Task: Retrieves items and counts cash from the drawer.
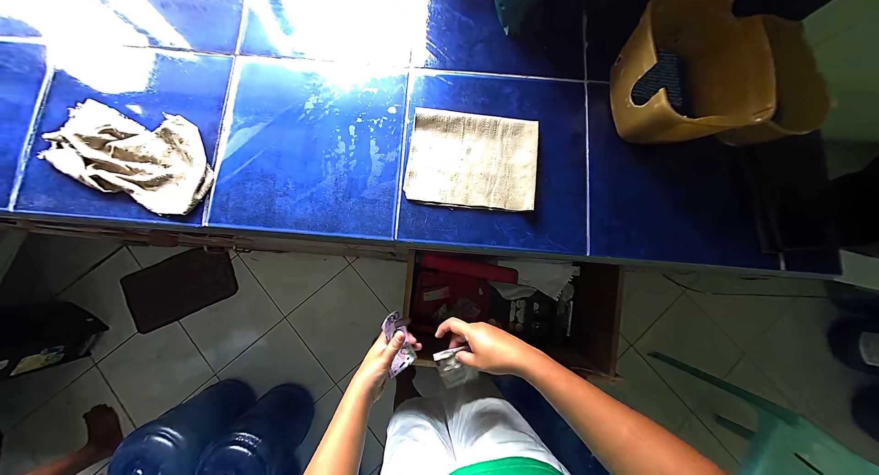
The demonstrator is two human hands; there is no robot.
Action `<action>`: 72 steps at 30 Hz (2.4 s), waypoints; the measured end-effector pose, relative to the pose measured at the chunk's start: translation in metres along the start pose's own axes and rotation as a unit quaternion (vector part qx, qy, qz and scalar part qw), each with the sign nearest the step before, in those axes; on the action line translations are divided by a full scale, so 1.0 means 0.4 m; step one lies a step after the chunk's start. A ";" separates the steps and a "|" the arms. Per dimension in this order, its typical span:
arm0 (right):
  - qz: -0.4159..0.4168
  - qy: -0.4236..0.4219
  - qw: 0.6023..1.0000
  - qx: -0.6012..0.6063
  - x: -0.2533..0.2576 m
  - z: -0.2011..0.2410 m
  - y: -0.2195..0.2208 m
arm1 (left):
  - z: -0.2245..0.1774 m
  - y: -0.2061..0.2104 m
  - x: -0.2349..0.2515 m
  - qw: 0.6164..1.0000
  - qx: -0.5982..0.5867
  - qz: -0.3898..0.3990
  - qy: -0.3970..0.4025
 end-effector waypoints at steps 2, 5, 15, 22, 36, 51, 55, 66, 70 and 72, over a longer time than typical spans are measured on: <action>-0.035 -0.039 0.998 0.026 -0.004 0.058 -0.016 | -0.034 0.057 0.012 0.997 0.032 0.067 0.010; -0.158 -0.080 0.984 0.029 0.015 0.086 -0.044 | -0.051 0.126 0.002 0.993 -0.014 0.120 -0.015; -0.158 -0.004 0.897 0.412 0.077 -0.064 0.129 | -0.034 0.073 -0.025 0.966 -0.178 -0.180 0.052; -0.110 0.047 0.872 0.475 0.069 -0.088 0.223 | -0.031 0.003 -0.073 0.905 -0.351 -0.237 0.050; -0.152 0.084 0.713 0.679 0.086 -0.043 0.215 | -0.026 -0.017 -0.087 0.849 -0.423 -0.294 0.120; -0.126 0.131 0.974 -0.135 0.215 -0.268 0.022 | 0.121 -0.094 -0.133 0.836 -0.458 -0.300 0.031; -0.059 0.062 0.965 -0.249 0.289 -0.332 0.029 | 0.121 -0.042 -0.117 0.842 -0.451 -0.296 -0.014; -0.219 0.261 0.936 0.086 0.213 -0.373 -0.018 | 0.144 0.036 -0.065 0.899 -0.342 -0.246 -0.118; -0.199 0.301 0.930 0.065 0.278 -0.399 0.005 | 0.161 0.065 -0.064 0.903 -0.336 -0.228 -0.140; -0.179 0.281 0.942 0.050 0.305 -0.391 0.004 | 0.163 0.057 -0.071 0.913 -0.310 -0.226 -0.140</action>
Point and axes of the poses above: each hand's wrist, its own x-axis towards the middle knuckle, its own y-axis out of the palm, z = x × y, the point moved 7 cm from there along x, towards the middle knuckle, and after that the axes turned 6 degrees about x, right-handed, at the moved point
